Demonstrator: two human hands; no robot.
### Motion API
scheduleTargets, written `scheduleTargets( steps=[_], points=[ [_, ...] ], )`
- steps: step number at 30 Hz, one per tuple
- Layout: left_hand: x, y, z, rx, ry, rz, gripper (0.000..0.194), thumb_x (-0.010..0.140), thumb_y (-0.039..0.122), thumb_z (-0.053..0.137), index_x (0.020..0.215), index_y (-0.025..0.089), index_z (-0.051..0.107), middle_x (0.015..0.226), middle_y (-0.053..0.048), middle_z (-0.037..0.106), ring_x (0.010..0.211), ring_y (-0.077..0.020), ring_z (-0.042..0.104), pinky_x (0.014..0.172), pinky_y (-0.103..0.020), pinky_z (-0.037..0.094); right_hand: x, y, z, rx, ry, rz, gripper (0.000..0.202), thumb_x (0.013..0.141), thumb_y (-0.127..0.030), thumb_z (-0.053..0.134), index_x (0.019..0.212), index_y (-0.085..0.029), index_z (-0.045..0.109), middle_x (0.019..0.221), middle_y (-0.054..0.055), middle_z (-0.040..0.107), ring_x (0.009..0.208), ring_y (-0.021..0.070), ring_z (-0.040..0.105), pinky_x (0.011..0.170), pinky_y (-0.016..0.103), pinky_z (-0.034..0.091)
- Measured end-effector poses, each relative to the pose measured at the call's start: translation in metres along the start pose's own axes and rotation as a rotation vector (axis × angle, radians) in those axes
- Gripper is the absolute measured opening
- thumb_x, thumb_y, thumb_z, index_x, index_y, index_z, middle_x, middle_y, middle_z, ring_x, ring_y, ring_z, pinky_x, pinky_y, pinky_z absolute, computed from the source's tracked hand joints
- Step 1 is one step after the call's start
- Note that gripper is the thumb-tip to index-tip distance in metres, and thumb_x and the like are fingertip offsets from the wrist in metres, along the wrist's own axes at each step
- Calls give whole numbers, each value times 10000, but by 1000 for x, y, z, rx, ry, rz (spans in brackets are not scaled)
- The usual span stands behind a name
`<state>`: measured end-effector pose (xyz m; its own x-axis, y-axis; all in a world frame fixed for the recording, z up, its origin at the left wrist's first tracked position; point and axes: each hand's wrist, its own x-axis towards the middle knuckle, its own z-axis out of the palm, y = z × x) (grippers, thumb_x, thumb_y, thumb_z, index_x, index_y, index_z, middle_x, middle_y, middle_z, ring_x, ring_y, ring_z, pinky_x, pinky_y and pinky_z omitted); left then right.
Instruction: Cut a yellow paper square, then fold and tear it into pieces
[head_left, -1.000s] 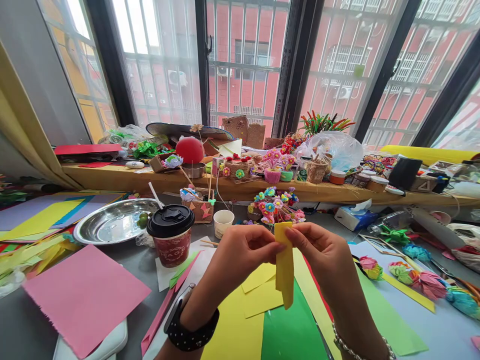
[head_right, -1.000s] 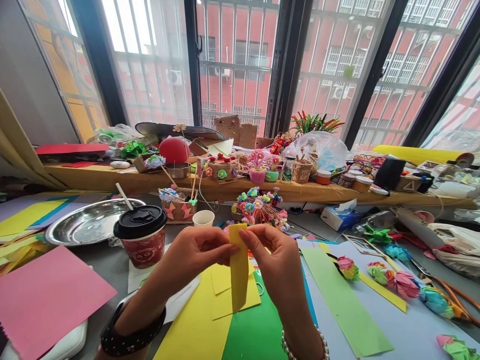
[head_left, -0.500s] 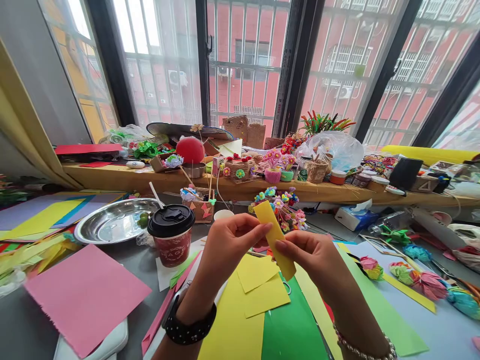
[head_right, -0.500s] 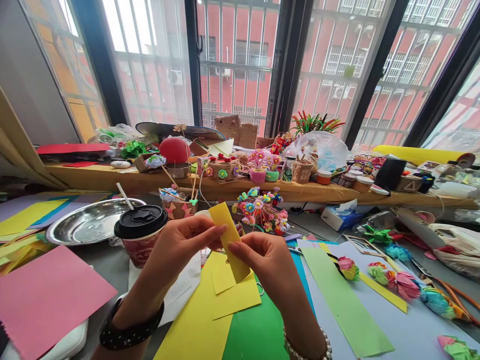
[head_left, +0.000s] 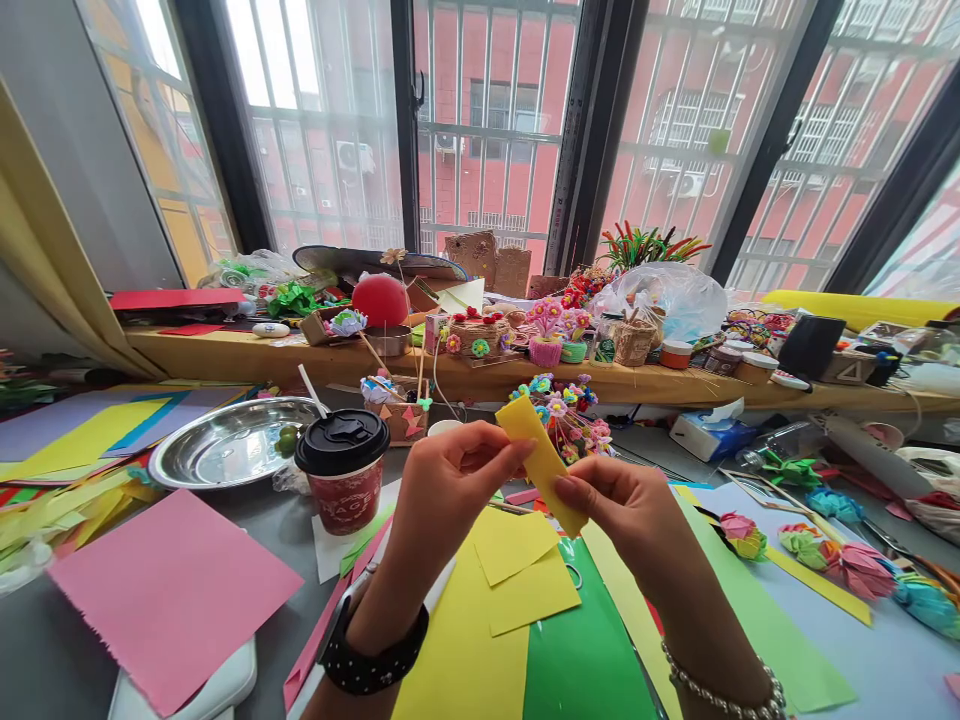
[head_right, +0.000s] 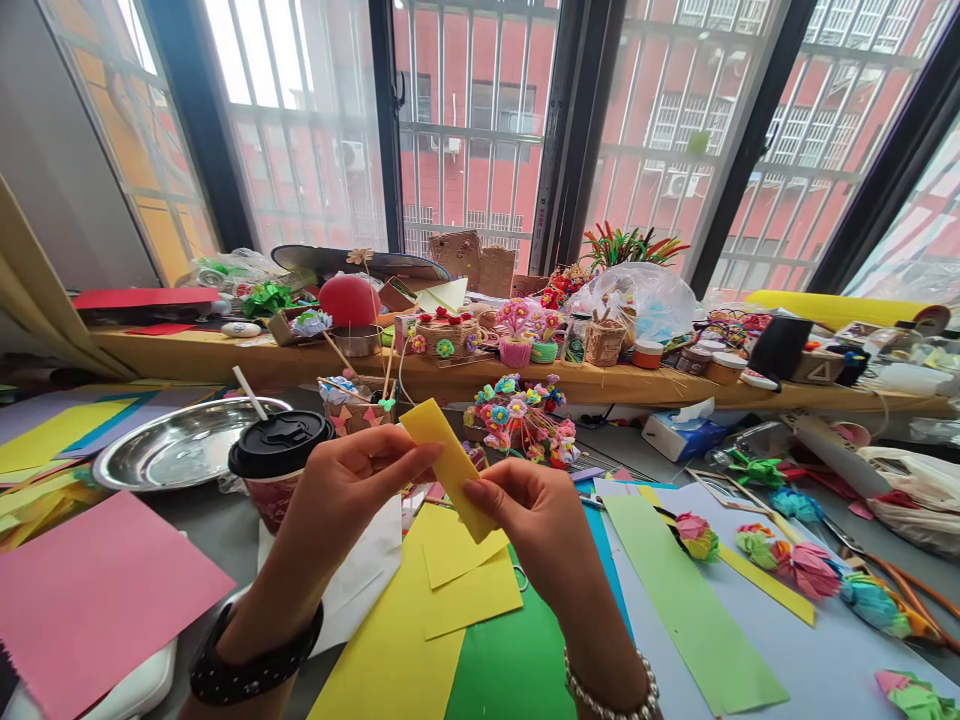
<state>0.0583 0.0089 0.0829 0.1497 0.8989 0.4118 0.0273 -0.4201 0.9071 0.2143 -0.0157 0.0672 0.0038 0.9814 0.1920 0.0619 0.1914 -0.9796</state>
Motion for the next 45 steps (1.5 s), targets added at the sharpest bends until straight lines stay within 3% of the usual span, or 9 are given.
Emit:
scheduleTargets(
  steps=[4, 8, 12, 16, 23, 29, 32, 38, 45],
  points=[
    [2, 5, -12, 121, -156, -16, 149, 684, 293, 622, 715, 147, 613, 676, -7, 655, 656, -150, 619, 571, -201, 478, -1, -3, -4, -195, -39, -48, 210, 682, -362, 618, 633, -158, 631, 555, -2, 604, 531, 131, 527, 489, 227, 392],
    [1, 10, -21, 430, -232, 90, 123, 703, 278, 605, 768, 176, 626, 742, -1, 667, 678, -140, 605, 605, -208, 451, -3, -6, -4, -555, -97, -186, 157, 747, -263, 554, 650, -188, 652, 592, -2, 636, 560, 145, 537, 509, 235, 371],
    [-4, 11, -18, 736, -354, 220, 82, 716, 215, 589, 739, 213, 667, 736, 6, 674, 693, -145, 590, 627, -219, 415, -5, -3, -1, -738, -146, -264, 170, 766, -270, 535, 667, -202, 655, 646, 16, 670, 580, 170, 567, 537, 257, 384],
    [-8, 9, -11, 878, -395, 285, 127, 748, 210, 553, 750, 231, 678, 728, -2, 666, 671, -148, 577, 594, -222, 394, -8, -2, 1, -844, -169, -301, 212, 785, -336, 514, 677, -201, 638, 657, 32, 664, 575, 177, 562, 538, 266, 385],
    [-12, 12, -10, 988, -398, 415, 173, 794, 162, 473, 734, 222, 624, 716, 21, 641, 660, -133, 563, 577, -228, 341, -15, -10, 0, -847, -184, -347, 213, 801, -304, 502, 650, -197, 606, 646, 18, 642, 583, 166, 547, 537, 259, 370],
    [-12, 12, -11, 1065, -390, 414, 176, 805, 281, 481, 682, 197, 574, 662, 21, 595, 626, -130, 536, 540, -232, 306, -17, -13, -5, -851, -162, -347, 199, 786, -295, 526, 633, -191, 600, 608, -1, 612, 547, 144, 507, 520, 247, 354],
    [-9, 10, -10, 1095, -377, 453, 199, 808, 267, 474, 642, 183, 545, 631, 21, 573, 598, -125, 515, 536, -232, 302, -15, -14, -6, -851, -169, -342, 200, 782, -293, 531, 635, -191, 621, 577, -6, 596, 521, 136, 488, 503, 241, 345],
    [-6, 13, -11, 1032, -405, 435, 175, 807, 187, 460, 703, 192, 602, 664, 23, 607, 611, -112, 541, 538, -206, 321, -11, -13, -9, -772, -160, -310, 132, 754, -239, 566, 656, -199, 646, 603, -15, 630, 549, 127, 520, 533, 220, 369],
    [-5, 9, -21, 987, -302, 450, 117, 763, 217, 542, 681, 204, 626, 640, 34, 628, 596, -111, 551, 543, -202, 348, -10, -12, -16, -768, -146, -342, 107, 746, -201, 579, 665, -206, 649, 632, -26, 656, 578, 121, 561, 549, 207, 388]
  ],
)
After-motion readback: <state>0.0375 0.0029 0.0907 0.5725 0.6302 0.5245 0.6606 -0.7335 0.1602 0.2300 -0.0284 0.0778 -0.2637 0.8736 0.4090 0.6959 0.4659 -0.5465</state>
